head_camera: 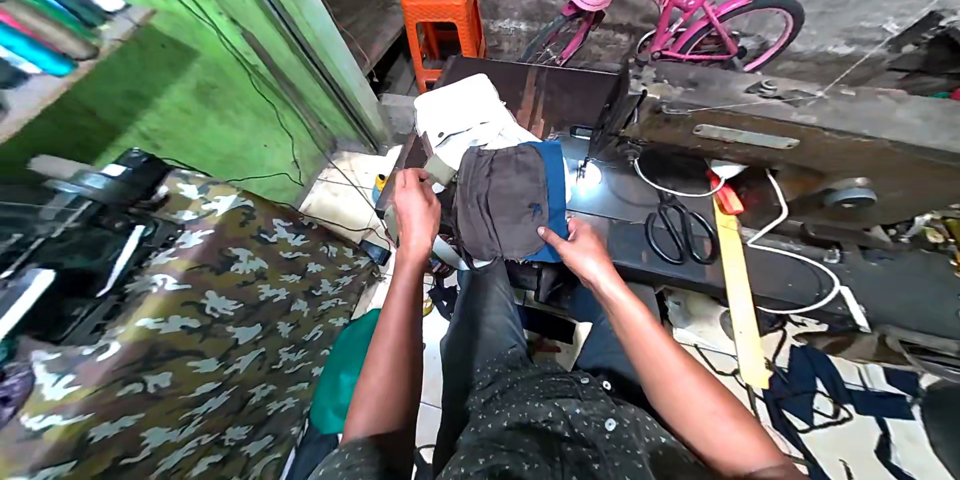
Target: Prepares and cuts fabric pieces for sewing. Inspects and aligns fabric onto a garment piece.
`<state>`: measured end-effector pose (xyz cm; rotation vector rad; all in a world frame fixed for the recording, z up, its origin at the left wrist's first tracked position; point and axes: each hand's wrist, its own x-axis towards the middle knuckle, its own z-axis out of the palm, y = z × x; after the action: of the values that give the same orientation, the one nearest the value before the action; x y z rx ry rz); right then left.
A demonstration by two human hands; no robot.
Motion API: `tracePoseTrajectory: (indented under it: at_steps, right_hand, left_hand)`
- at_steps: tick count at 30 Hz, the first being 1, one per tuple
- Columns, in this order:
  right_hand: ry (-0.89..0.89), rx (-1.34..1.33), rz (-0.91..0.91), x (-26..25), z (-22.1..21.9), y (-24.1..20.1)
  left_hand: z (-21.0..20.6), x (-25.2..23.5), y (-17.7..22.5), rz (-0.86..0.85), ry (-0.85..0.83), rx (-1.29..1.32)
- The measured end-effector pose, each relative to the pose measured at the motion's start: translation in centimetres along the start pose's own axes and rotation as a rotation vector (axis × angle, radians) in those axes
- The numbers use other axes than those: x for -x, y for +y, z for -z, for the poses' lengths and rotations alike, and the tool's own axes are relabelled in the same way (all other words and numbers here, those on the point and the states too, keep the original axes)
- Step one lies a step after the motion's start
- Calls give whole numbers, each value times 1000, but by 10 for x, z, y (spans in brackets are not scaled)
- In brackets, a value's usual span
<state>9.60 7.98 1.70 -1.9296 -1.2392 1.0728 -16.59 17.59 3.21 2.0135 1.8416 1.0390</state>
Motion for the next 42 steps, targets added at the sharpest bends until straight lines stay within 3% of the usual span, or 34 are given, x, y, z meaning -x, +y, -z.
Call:
tracePoseTrajectory:
  at_steps: [4, 7, 9, 14, 19, 25, 29, 36, 42]
  right_hand:
    - [-15, 6, 2, 1, 2, -2]
    - [-8, -9, 30, 0, 1, 3]
    - [-3, -19, 42, -1, 0, 4]
    - [36, -10, 106, 4, 0, -2]
    - [37, 119, 145, 17, 2, -21]
    - [86, 188, 197, 18, -5, -16]
    - [135, 217, 261, 19, -8, -15]
    - [287, 332, 468, 26, -15, -24]
    - [357, 472, 741, 40, -47, -60]
  left_hand:
    - [-1, 35, 21, -211, 29, -61]
    - [-21, 54, 52, -402, -136, 64]
    - [-39, 63, 67, -425, -243, 118]
    - [-48, 55, 104, -75, -437, 71]
    - [-35, 16, 145, 157, -635, -122]
    - [-54, -26, 193, 101, -762, -492]
    - [-69, -37, 211, 80, -786, -553]
    - [-44, -60, 201, 118, -823, -367]
    - [19, -71, 114, 312, -678, 186]
